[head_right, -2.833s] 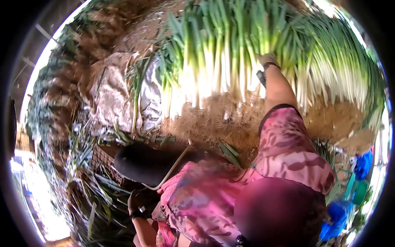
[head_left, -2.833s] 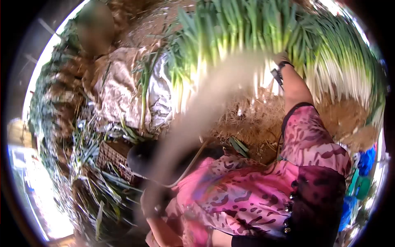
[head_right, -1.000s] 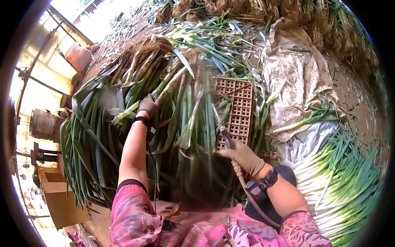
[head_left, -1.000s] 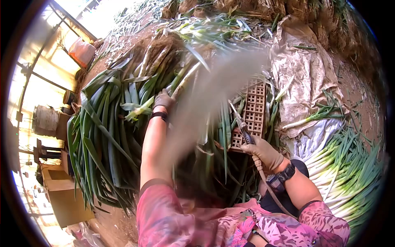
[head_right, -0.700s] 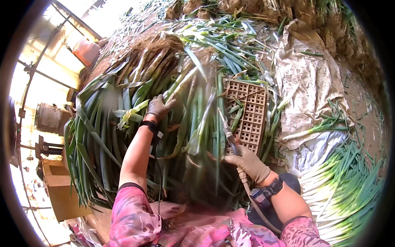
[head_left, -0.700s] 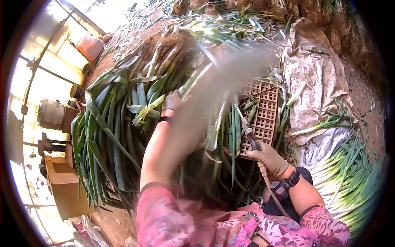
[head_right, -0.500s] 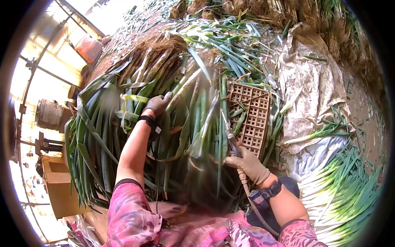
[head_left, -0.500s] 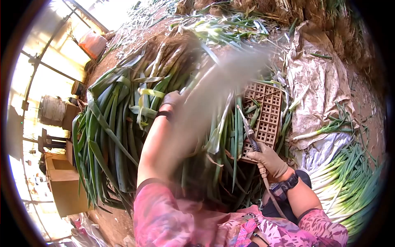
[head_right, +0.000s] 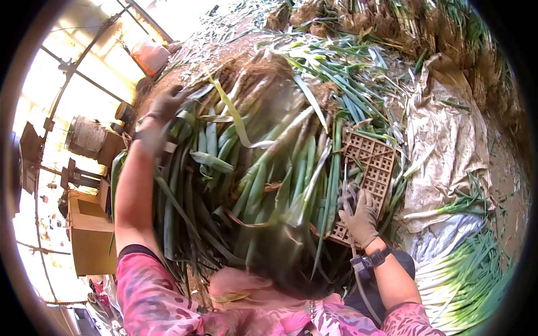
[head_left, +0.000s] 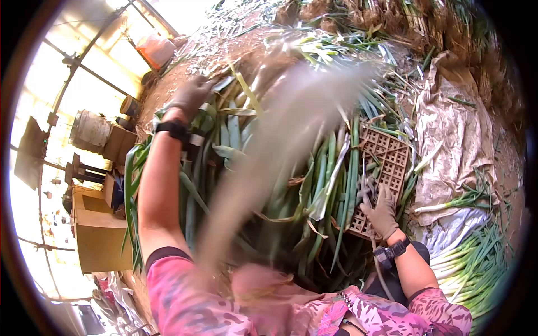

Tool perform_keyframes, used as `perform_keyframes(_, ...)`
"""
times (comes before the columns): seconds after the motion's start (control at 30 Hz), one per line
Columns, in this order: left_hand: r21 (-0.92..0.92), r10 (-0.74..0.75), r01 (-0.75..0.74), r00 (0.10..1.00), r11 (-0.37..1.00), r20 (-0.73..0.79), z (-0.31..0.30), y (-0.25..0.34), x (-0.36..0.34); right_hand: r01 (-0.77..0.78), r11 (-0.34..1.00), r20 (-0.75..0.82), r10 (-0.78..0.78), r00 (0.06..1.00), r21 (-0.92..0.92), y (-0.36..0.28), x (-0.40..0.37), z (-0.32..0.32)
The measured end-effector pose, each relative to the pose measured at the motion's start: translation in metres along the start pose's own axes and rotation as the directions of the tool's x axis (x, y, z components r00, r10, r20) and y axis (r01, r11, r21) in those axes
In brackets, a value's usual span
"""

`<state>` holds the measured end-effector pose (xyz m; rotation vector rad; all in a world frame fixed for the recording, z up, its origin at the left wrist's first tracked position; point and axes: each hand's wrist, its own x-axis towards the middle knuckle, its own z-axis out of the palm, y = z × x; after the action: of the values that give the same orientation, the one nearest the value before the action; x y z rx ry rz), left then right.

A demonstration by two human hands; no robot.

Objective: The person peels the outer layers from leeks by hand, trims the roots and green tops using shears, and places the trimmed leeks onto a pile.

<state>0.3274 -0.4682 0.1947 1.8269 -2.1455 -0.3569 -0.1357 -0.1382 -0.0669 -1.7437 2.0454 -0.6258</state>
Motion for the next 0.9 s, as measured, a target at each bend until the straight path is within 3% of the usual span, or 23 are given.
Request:
perform_keyframes(0.03, 0.291, -0.037, 0.069, 0.993, 0.954, -0.114, -0.037, -0.018, -0.002, 0.070, 0.995, -0.004, -0.070, 0.998, 0.067, -0.003, 0.004, 0.004)
perform_keyframes(0.07, 0.450, -0.145, 0.157, 0.988, 0.879, -0.060, -0.055, -0.080, 0.003, 0.009, 0.945, 0.097, -0.043, 0.994, 0.326, -0.025, 0.013, 0.000)
perform_keyframes(0.13, 0.605, -0.364, 0.255, 0.929, 0.754, 0.063, -0.079, -0.134, -0.004, -0.156, 0.680, 0.307, -0.107, 0.946, 0.716, -0.119, 0.035, -0.043)
perform_keyframes(0.17, 0.486, -0.324, 0.197, 0.926, 0.851, 0.192, -0.083, -0.151, -0.019, -0.111, 0.653, 0.313, -0.201, 0.928, 0.750, -0.135, 0.051, -0.031)
perform_keyframes(0.23, 0.187, -0.276, 0.220, 0.886, 0.958, 0.372, -0.086, -0.168, -0.043, -0.392, 0.238, 0.457, -0.395, 0.797, 0.889, -0.209, 0.088, -0.033)
perform_keyframes(0.27, 0.031, -0.272, 0.287, 0.863, 0.957, 0.426, -0.085, -0.169, -0.050, -0.497, 0.365, 0.616, -0.412, 0.672, 0.787, -0.243, 0.111, -0.034)
perform_keyframes(0.3, 0.043, -0.481, 0.517, 0.759, 0.855, 0.438, -0.088, -0.108, -0.063, -0.487, 0.401, 0.631, -0.483, 0.608, 0.776, -0.273, 0.134, -0.015)
perform_keyframes(0.33, 0.057, -0.549, 0.590, 0.708, 0.806, 0.444, -0.089, -0.099, -0.068, -0.415, 0.366, 0.551, -0.608, 0.572, 0.833, -0.294, 0.153, 0.017)
perform_keyframes(0.37, 0.072, -0.613, 0.657, 0.651, 0.750, 0.447, -0.090, -0.089, -0.073, -0.335, 0.384, 0.509, -0.616, 0.601, 0.860, -0.324, 0.168, 0.042)
perform_keyframes(0.53, 0.157, -0.334, 0.295, 0.829, 0.943, 0.449, -0.074, -0.178, -0.067, -0.309, 0.577, 0.615, -0.465, 0.637, 0.756, -0.408, 0.195, 0.064)
perform_keyframes(0.57, -0.004, -0.364, 0.418, 0.795, 0.909, 0.486, -0.059, -0.217, -0.060, -0.185, 0.636, 0.575, -0.486, 0.658, 0.749, -0.406, 0.196, 0.074)
perform_keyframes(0.6, -0.153, -0.392, 0.534, 0.759, 0.831, 0.521, -0.045, -0.256, -0.053, -0.058, 0.685, 0.532, -0.506, 0.678, 0.726, -0.405, 0.197, 0.083)
perform_keyframes(0.63, -0.413, -0.455, 0.761, 0.637, 0.500, 0.623, -0.027, -0.298, -0.047, 0.182, 0.706, 0.434, -0.595, 0.676, 0.684, -0.396, 0.194, 0.087)
perform_keyframes(0.67, -0.114, -0.275, 0.372, 0.830, 0.921, 0.486, -0.044, -0.262, -0.058, 0.412, 0.685, 0.342, -0.686, 0.643, 0.601, -0.388, 0.190, 0.090)
perform_keyframes(0.7, 0.271, 0.012, -0.148, 0.894, 0.951, 0.449, -0.058, -0.212, -0.072, 0.370, 0.664, 0.331, -0.686, 0.648, 0.650, -0.384, 0.188, 0.100)
perform_keyframes(0.73, -0.259, -0.322, 0.440, 0.861, 0.860, 0.393, -0.052, -0.195, -0.080, 0.327, 0.638, 0.321, -0.685, 0.654, 0.697, -0.379, 0.187, 0.111)
perform_keyframes(0.77, -0.405, -0.299, 0.427, 0.891, 0.808, 0.341, -0.043, -0.192, -0.087, 0.283, 0.609, 0.311, -0.685, 0.659, 0.741, -0.376, 0.186, 0.120)
perform_keyframes(0.8, -0.471, -0.279, 0.412, 0.903, 0.780, 0.327, -0.045, -0.156, -0.104, 0.095, 0.560, 0.340, -0.620, 0.707, 0.823, -0.371, 0.187, 0.146)
perform_keyframes(0.83, -0.535, -0.260, 0.394, 0.914, 0.747, 0.311, -0.050, -0.120, -0.117, 0.075, 0.501, 0.283, -0.600, 0.749, 0.862, -0.366, 0.183, 0.171)
perform_keyframes(0.9, -0.479, -0.205, 0.298, 0.950, 0.826, 0.237, -0.044, -0.099, -0.132, 0.063, 0.370, 0.164, -0.549, 0.820, 0.927, -0.355, 0.175, 0.220)
